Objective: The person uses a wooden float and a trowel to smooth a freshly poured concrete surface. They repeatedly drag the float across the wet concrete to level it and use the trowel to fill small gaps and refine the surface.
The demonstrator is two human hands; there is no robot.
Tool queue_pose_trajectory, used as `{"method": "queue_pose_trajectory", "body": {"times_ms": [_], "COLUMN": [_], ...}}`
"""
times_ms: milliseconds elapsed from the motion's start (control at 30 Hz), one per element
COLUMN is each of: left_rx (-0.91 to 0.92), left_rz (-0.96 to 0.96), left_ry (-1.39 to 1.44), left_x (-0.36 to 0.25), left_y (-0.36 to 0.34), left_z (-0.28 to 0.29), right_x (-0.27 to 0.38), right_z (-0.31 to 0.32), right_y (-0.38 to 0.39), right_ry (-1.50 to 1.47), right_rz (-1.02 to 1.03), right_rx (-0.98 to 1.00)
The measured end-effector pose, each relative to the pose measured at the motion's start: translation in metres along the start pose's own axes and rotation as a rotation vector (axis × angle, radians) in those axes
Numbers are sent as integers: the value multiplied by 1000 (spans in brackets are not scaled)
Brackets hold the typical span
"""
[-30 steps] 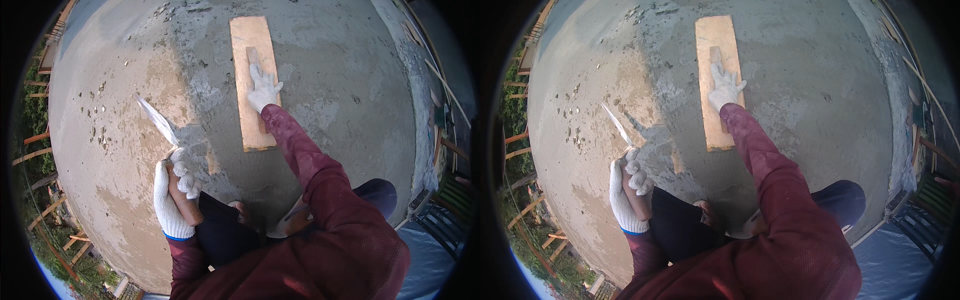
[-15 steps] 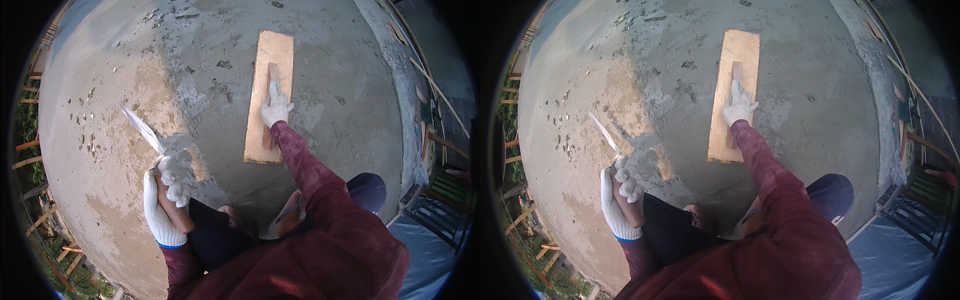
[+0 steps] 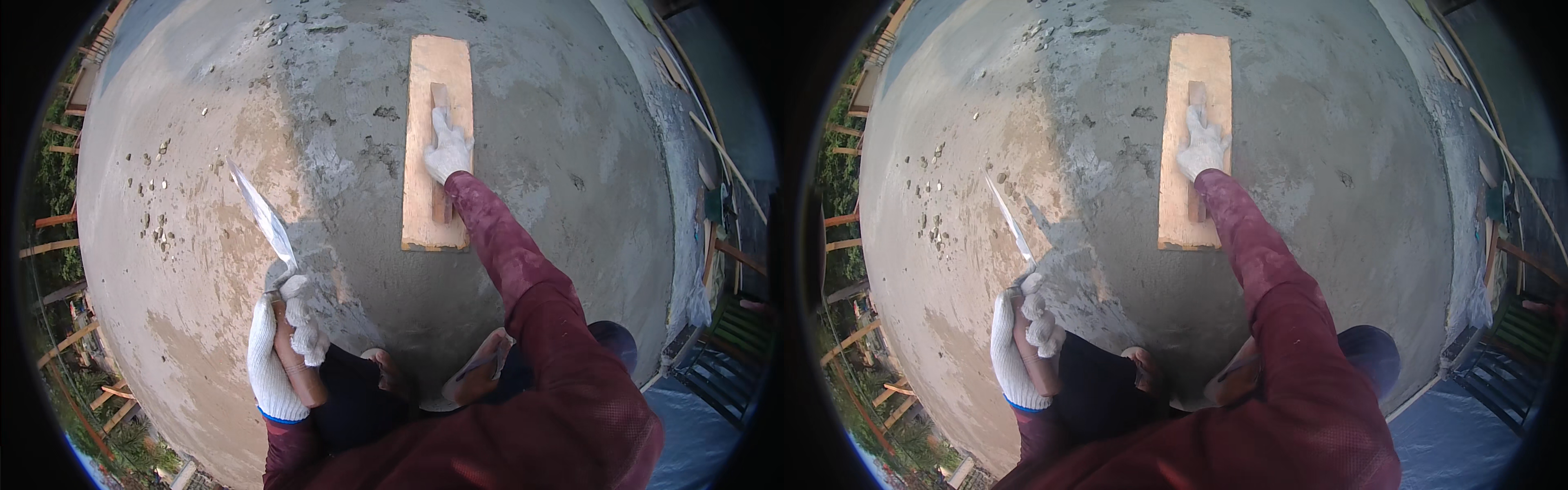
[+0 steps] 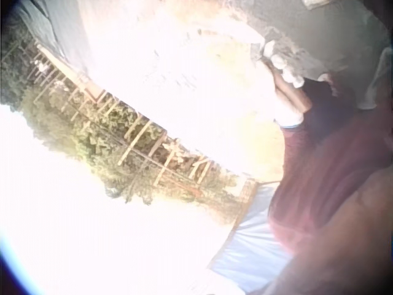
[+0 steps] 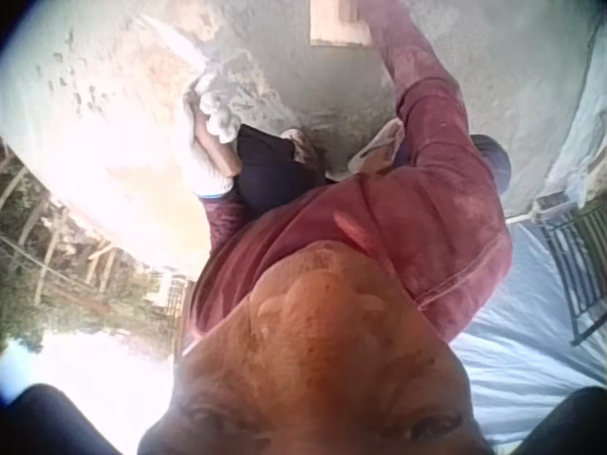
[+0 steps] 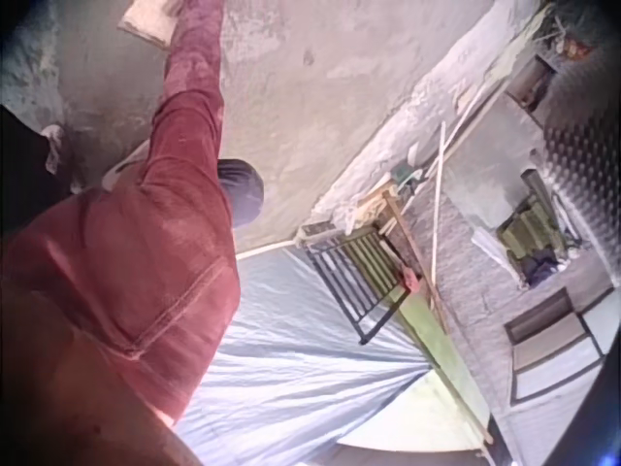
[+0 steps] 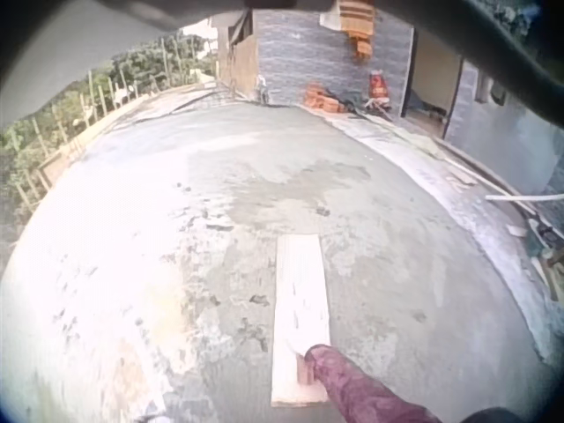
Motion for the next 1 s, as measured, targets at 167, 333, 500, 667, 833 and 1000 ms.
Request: {"method": "queue_pose_trajectory", "body": {"times_ms": [167,333,500,667,833,1000], "left_rx": [-45,-40,40,122,141,229], "left_rz": [-6,-54,-54,-35,-61,-37], "left_ry": [172,211,111,177,111,5], "left_x": [1,-6,5,22,6,8], "left_y": [0,22,0,-13,8,12], "left_z": [-21,-20,-26,-10,-9,-6], "right_x": [69,186,239,226,104,-128], "right_z": [-68,-123,-216,-225,-2,215], "right_y": [94,38,111,99,25,44], "right_ry": [142,-100,-154,-327,-229,9], "right_rz": [203,293,503,414,364,-8], "right_rx": [199,163,-36,405,304,106]}}
Point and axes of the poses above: each hand's wrist, its own y-axis away from the middle knuckle, its own z-axis out of the back of the hand, x = y × z, the point moved 3 cm from there along -y, towards the middle knuckle, and after that the axes turned 3 degrees about x, right-handed, at the moved point
